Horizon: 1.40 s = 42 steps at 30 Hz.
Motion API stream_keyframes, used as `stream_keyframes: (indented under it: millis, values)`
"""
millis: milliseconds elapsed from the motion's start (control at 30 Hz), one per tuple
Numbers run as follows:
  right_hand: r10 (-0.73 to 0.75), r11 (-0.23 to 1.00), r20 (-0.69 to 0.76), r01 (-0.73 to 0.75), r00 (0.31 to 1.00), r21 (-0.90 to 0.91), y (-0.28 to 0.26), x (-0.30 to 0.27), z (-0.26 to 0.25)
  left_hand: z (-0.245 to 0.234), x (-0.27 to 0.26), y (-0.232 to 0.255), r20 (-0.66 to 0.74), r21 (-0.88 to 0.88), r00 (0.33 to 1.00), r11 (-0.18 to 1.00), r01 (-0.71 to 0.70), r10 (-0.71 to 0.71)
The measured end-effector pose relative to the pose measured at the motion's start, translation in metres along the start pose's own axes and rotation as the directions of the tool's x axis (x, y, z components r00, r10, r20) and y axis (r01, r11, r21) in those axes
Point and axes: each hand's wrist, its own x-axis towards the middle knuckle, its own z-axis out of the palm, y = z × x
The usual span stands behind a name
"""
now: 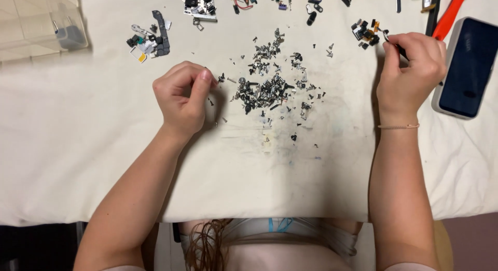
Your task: The person uses tweezers to pick up and sort small screws and fasteners on a white tablecloth. They occasionally use their fingers to move the pile or inspect individual pieces. The task involves organizing the hardware into smaller groups.
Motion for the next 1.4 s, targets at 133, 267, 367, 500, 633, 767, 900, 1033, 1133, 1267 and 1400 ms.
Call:
stream_keyframes:
  millis: [133, 267, 367, 500, 633, 767, 900, 1033, 1133, 1267, 1400]
  values:
    - [0.064, 0.998, 0.045, -0.064, 0.997, 0.001, 0.011, -0.005, 0.006, 0.001, -0.001, -0.002, -0.012, -0.011, 1.000, 1.000, 0.015, -0.016]
    - [0.073, 0.997, 0.065, -0.075, 0.995, 0.032, 0.010, -0.007, 0.009, 0.000, -0.002, -0.003, -0.014, -0.003, 1.000, 1.000, 0.025, -0.025]
    - [0.089, 0.995, 0.069, -0.092, 0.994, 0.039, 0.007, -0.005, 0.010, -0.001, -0.001, -0.004, -0.020, -0.004, 1.000, 1.000, 0.024, -0.024]
    - [0.094, 0.994, 0.091, -0.098, 0.991, 0.050, 0.003, -0.003, 0.006, -0.001, -0.001, -0.006, -0.028, -0.011, 0.999, 0.999, 0.043, -0.044]
    - [0.092, 0.994, 0.074, -0.096, 0.993, 0.055, 0.004, -0.003, 0.004, -0.001, -0.001, -0.006, -0.027, -0.011, 0.999, 0.999, 0.044, -0.045]
    - [0.143, 0.984, 0.077, -0.150, 0.987, 0.099, 0.001, -0.001, 0.006, -0.001, -0.001, -0.006, -0.016, -0.010, 0.998, 0.998, 0.056, -0.056]
    - [0.190, 0.963, 0.090, -0.204, 0.978, 0.176, 0.002, 0.002, 0.011, -0.001, -0.001, -0.005, -0.013, -0.022, 0.999, 0.998, 0.050, -0.050]
    - [0.258, 0.943, 0.119, -0.277, 0.959, 0.185, 0.001, 0.003, 0.011, 0.000, -0.002, -0.006, -0.013, -0.025, 0.998, 0.998, 0.059, -0.060]
    - [0.274, 0.935, 0.123, -0.294, 0.954, 0.199, 0.001, 0.002, 0.011, 0.000, -0.002, -0.007, -0.018, -0.021, 0.998, 0.998, 0.053, -0.054]
    - [0.291, 0.929, 0.124, -0.311, 0.949, 0.199, 0.001, 0.002, 0.010, 0.000, -0.002, -0.006, -0.016, -0.028, 0.998, 0.998, 0.056, -0.057]
    - [0.228, 0.945, 0.075, -0.239, 0.971, 0.225, -0.003, 0.003, 0.007, -0.001, -0.002, -0.005, -0.014, -0.028, 0.998, 0.998, 0.053, -0.054]
